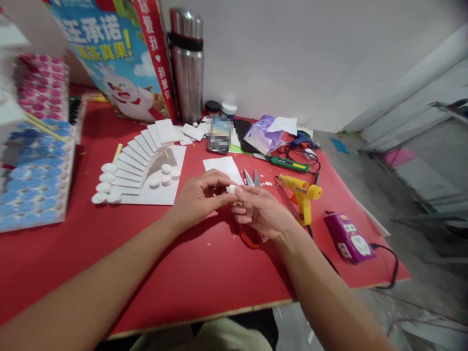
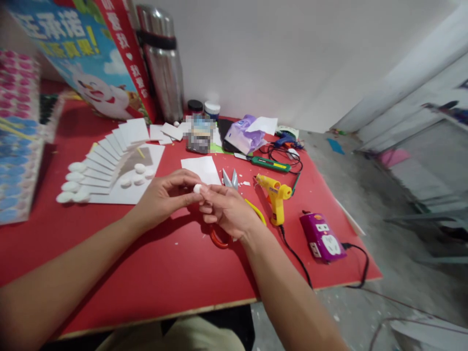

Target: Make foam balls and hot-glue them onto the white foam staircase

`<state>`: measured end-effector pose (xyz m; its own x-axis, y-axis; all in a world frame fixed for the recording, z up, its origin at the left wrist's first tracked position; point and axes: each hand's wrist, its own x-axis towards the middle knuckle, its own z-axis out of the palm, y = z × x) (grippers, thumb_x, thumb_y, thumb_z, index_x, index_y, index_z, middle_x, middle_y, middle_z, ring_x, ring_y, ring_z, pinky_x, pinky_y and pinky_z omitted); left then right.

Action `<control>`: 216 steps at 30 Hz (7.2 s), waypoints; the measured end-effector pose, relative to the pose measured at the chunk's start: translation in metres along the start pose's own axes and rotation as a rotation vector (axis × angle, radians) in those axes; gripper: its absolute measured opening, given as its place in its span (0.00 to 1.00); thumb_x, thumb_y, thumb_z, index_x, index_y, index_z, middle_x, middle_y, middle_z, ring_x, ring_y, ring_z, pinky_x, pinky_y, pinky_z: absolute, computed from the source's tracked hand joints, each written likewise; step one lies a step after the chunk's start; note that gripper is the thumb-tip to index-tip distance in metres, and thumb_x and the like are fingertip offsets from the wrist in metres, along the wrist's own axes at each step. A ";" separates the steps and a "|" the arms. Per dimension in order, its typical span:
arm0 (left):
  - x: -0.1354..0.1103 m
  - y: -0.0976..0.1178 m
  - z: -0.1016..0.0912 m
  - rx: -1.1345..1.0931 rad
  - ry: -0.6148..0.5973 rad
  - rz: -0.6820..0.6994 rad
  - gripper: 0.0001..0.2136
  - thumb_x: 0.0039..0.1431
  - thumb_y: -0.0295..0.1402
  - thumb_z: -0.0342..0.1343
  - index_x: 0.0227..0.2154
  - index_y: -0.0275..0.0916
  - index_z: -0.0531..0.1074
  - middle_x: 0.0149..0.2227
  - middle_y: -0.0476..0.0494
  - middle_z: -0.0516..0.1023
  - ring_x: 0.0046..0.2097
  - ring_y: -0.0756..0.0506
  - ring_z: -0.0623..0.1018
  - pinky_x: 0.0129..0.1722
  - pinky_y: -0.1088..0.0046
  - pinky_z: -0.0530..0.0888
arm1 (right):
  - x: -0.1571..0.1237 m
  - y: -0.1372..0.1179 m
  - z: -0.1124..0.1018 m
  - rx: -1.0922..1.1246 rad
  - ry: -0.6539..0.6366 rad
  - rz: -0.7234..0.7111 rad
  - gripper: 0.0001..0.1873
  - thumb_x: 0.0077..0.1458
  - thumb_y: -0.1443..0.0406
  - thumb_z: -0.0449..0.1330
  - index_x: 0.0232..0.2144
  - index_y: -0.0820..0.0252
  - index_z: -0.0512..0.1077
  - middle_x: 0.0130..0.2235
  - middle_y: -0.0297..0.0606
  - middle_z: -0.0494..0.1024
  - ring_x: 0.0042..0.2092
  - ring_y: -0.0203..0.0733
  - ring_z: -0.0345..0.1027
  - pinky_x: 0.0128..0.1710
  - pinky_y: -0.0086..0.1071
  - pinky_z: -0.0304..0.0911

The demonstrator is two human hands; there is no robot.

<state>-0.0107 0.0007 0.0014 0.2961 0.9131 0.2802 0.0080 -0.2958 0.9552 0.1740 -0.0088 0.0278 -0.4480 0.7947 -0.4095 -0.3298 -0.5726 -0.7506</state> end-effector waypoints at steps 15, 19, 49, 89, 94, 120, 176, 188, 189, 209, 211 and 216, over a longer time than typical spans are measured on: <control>-0.001 0.002 0.000 0.170 -0.035 0.072 0.05 0.63 0.34 0.62 0.38 0.40 0.81 0.42 0.42 0.78 0.45 0.45 0.77 0.47 0.67 0.72 | 0.004 0.006 0.001 -0.004 0.015 -0.049 0.18 0.46 0.61 0.77 0.27 0.64 0.72 0.23 0.25 0.62 0.22 0.24 0.45 0.19 0.23 0.45; -0.002 0.002 0.001 0.161 -0.028 0.057 0.05 0.64 0.35 0.62 0.39 0.41 0.81 0.42 0.42 0.77 0.46 0.45 0.77 0.47 0.67 0.72 | 0.003 0.007 0.000 -0.012 0.003 -0.055 0.19 0.46 0.60 0.77 0.27 0.64 0.73 0.23 0.23 0.60 0.22 0.24 0.44 0.20 0.23 0.47; -0.001 -0.001 0.006 -0.051 0.018 -0.012 0.04 0.57 0.31 0.67 0.32 0.39 0.78 0.40 0.43 0.78 0.43 0.46 0.77 0.44 0.69 0.73 | -0.001 0.005 0.001 -0.174 0.062 -0.115 0.22 0.46 0.57 0.76 0.23 0.61 0.67 0.19 0.23 0.58 0.19 0.24 0.43 0.18 0.24 0.38; -0.002 0.007 0.001 -0.106 0.012 -0.257 0.12 0.54 0.38 0.70 0.37 0.36 0.80 0.31 0.45 0.82 0.33 0.46 0.80 0.37 0.70 0.75 | -0.009 0.007 -0.002 -1.117 0.275 -0.782 0.06 0.66 0.65 0.59 0.36 0.59 0.74 0.33 0.33 0.78 0.24 0.31 0.66 0.29 0.29 0.62; -0.001 0.004 0.003 -0.455 -0.009 -0.457 0.15 0.50 0.37 0.73 0.40 0.38 0.83 0.37 0.42 0.85 0.37 0.46 0.82 0.42 0.69 0.77 | -0.009 0.007 -0.005 -1.312 0.289 -0.902 0.07 0.68 0.66 0.56 0.38 0.58 0.73 0.36 0.36 0.80 0.35 0.37 0.72 0.37 0.32 0.64; 0.001 0.008 0.000 -0.114 -0.012 -0.158 0.08 0.55 0.32 0.68 0.39 0.40 0.84 0.43 0.40 0.81 0.46 0.43 0.79 0.46 0.69 0.76 | -0.004 0.004 -0.003 -0.759 0.277 -0.523 0.08 0.57 0.61 0.63 0.30 0.60 0.71 0.19 0.25 0.69 0.19 0.30 0.60 0.20 0.27 0.55; 0.003 0.007 0.005 -0.832 0.090 -0.544 0.12 0.41 0.23 0.74 0.30 0.33 0.80 0.34 0.45 0.83 0.36 0.48 0.83 0.46 0.69 0.81 | -0.074 0.016 -0.009 -1.583 0.443 -0.618 0.28 0.56 0.51 0.68 0.53 0.57 0.67 0.46 0.45 0.79 0.44 0.50 0.74 0.43 0.41 0.69; 0.002 0.004 0.004 -0.810 0.025 -0.494 0.11 0.43 0.25 0.74 0.32 0.32 0.83 0.34 0.43 0.84 0.37 0.46 0.83 0.45 0.67 0.81 | -0.068 0.021 -0.011 -1.661 0.474 -0.631 0.28 0.58 0.49 0.65 0.53 0.61 0.69 0.42 0.46 0.80 0.41 0.50 0.76 0.39 0.39 0.69; 0.002 0.003 0.004 -0.807 0.019 -0.491 0.11 0.43 0.24 0.74 0.32 0.32 0.83 0.34 0.43 0.84 0.37 0.46 0.84 0.45 0.68 0.81 | -0.069 0.022 -0.011 -1.662 0.472 -0.637 0.28 0.58 0.49 0.65 0.53 0.61 0.70 0.42 0.45 0.80 0.40 0.50 0.76 0.39 0.38 0.69; 0.003 0.003 0.001 -0.744 0.007 -0.494 0.11 0.43 0.27 0.75 0.31 0.31 0.83 0.29 0.41 0.84 0.33 0.47 0.82 0.40 0.70 0.81 | -0.074 0.020 -0.016 -1.669 0.458 -0.687 0.22 0.61 0.54 0.65 0.51 0.62 0.72 0.36 0.40 0.80 0.34 0.42 0.74 0.31 0.32 0.63; 0.003 0.002 0.001 -0.743 0.005 -0.495 0.10 0.44 0.27 0.75 0.31 0.31 0.83 0.29 0.41 0.83 0.32 0.48 0.82 0.40 0.72 0.80 | -0.074 0.020 -0.016 -1.671 0.457 -0.701 0.22 0.61 0.54 0.65 0.51 0.62 0.72 0.37 0.40 0.80 0.33 0.41 0.74 0.31 0.32 0.63; 0.003 -0.003 -0.001 -0.769 -0.025 -0.463 0.11 0.45 0.28 0.75 0.32 0.32 0.83 0.29 0.44 0.83 0.33 0.49 0.82 0.38 0.75 0.80 | -0.075 0.020 -0.018 -1.696 0.457 -0.723 0.22 0.60 0.54 0.66 0.50 0.63 0.73 0.37 0.40 0.80 0.34 0.41 0.74 0.33 0.32 0.64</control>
<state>-0.0103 0.0047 0.0000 0.4426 0.8853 -0.1423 -0.5075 0.3782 0.7742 0.2158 -0.0761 0.0337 -0.2996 0.9059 0.2993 0.8499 0.3960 -0.3478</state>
